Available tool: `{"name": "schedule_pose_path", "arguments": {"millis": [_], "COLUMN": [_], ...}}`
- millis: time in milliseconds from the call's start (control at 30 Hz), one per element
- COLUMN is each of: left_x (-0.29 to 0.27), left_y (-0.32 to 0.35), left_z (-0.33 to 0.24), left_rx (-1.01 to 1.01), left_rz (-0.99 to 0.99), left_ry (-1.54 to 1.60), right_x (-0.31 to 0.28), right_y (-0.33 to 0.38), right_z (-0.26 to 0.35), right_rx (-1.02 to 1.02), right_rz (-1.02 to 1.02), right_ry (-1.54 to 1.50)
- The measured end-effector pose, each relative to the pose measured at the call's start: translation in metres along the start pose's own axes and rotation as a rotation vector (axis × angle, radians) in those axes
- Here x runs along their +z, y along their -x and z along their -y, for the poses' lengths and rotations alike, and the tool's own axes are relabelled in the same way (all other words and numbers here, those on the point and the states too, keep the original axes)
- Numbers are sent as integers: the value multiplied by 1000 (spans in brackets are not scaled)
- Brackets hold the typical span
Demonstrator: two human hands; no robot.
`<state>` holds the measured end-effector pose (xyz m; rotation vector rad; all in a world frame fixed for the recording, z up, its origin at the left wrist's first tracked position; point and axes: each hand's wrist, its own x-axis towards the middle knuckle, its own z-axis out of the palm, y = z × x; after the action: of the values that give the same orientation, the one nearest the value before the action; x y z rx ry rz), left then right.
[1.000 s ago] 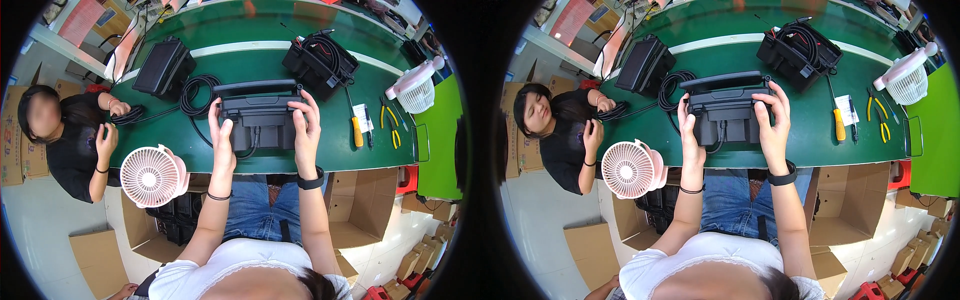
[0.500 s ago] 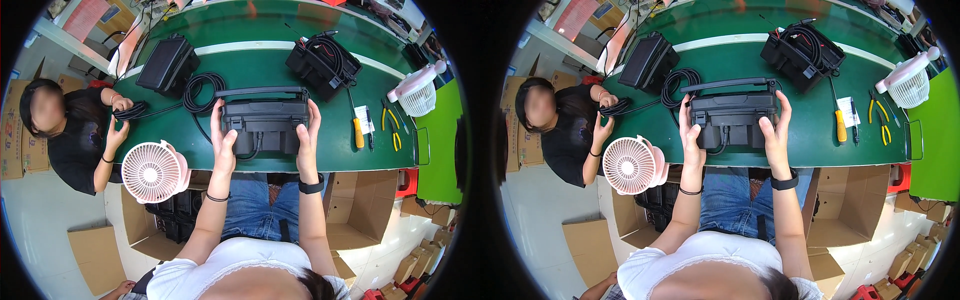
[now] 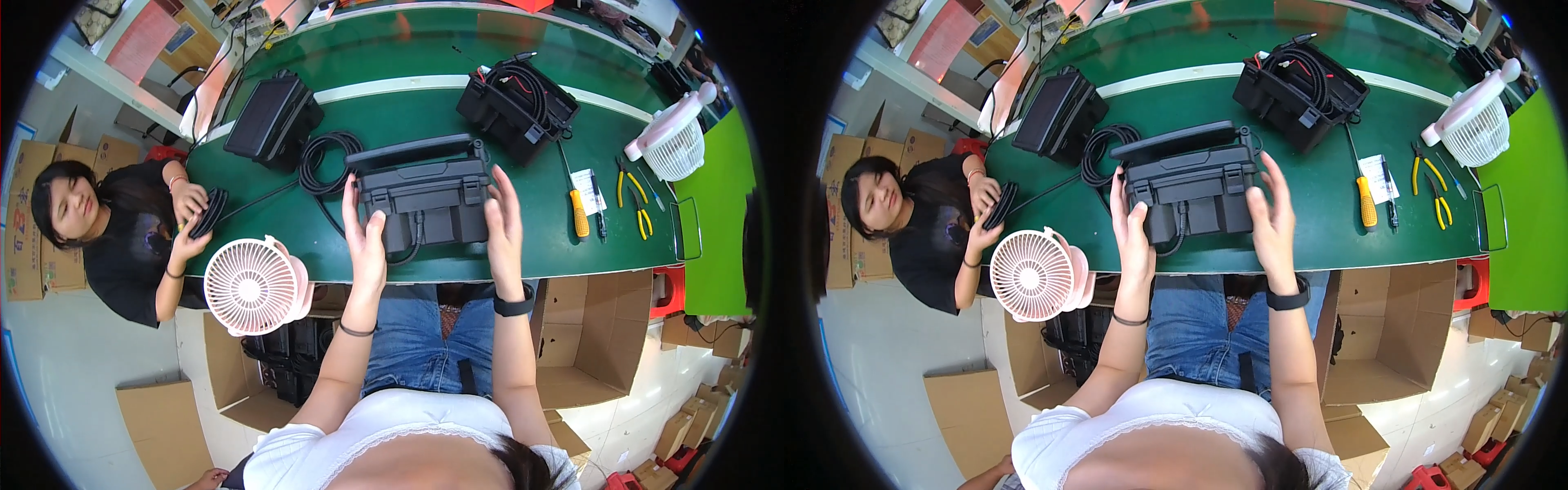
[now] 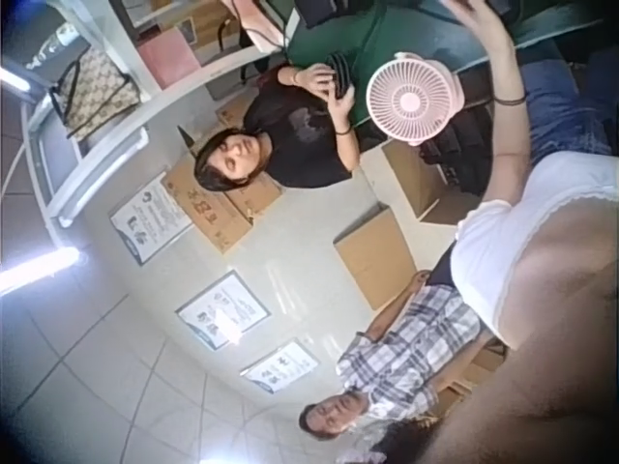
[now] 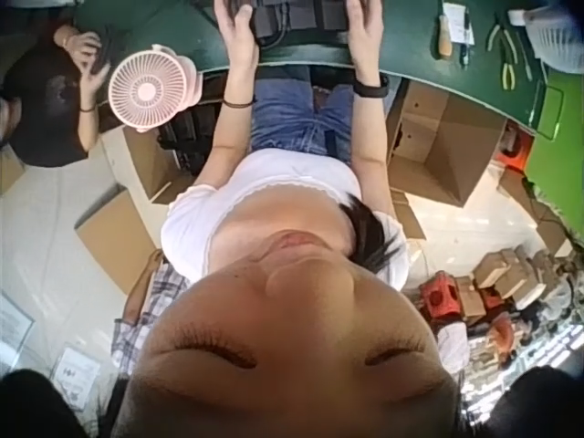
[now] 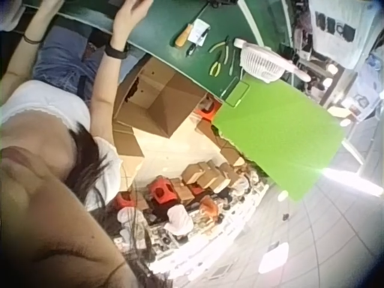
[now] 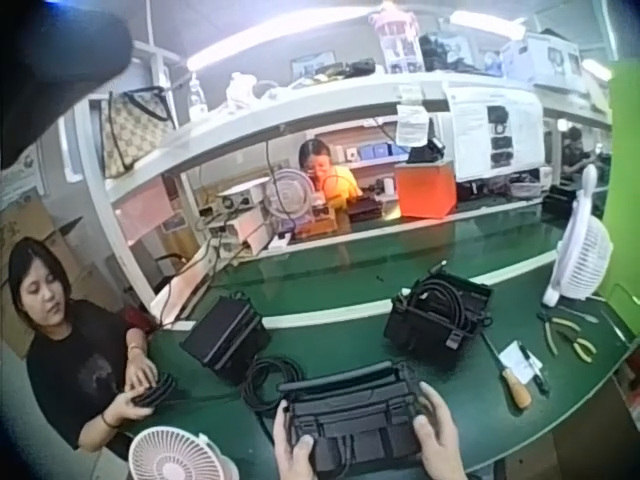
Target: Assembling components of solar-powered devices by connecting wires and screwing on plastic casings.
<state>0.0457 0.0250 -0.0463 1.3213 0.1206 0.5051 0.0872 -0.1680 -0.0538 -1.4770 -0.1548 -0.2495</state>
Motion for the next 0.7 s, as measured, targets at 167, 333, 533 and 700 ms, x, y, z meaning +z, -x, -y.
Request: {"name": "schedule_pose_path", "arguments": {"millis": [167, 333, 533, 700], "left_x": [-34, 6, 31, 31], "left_y": [8, -21, -61, -75], "left_z": [4, -63, -52, -39], "left_rx": [35, 575, 604, 666], "left_rz": [-20, 189, 658, 558], "left_ry": [-430, -830, -1162, -1296], "right_x": [-76, -127, -138, -155], "right_y": [3, 4, -8, -14], "right_z": [4, -13, -21, -26], "right_rx": [-391, -298, -89, -282], "right_rz": [-306, -486, -383, -285], "right_ry": [965, 1533, 1647, 1480]}}
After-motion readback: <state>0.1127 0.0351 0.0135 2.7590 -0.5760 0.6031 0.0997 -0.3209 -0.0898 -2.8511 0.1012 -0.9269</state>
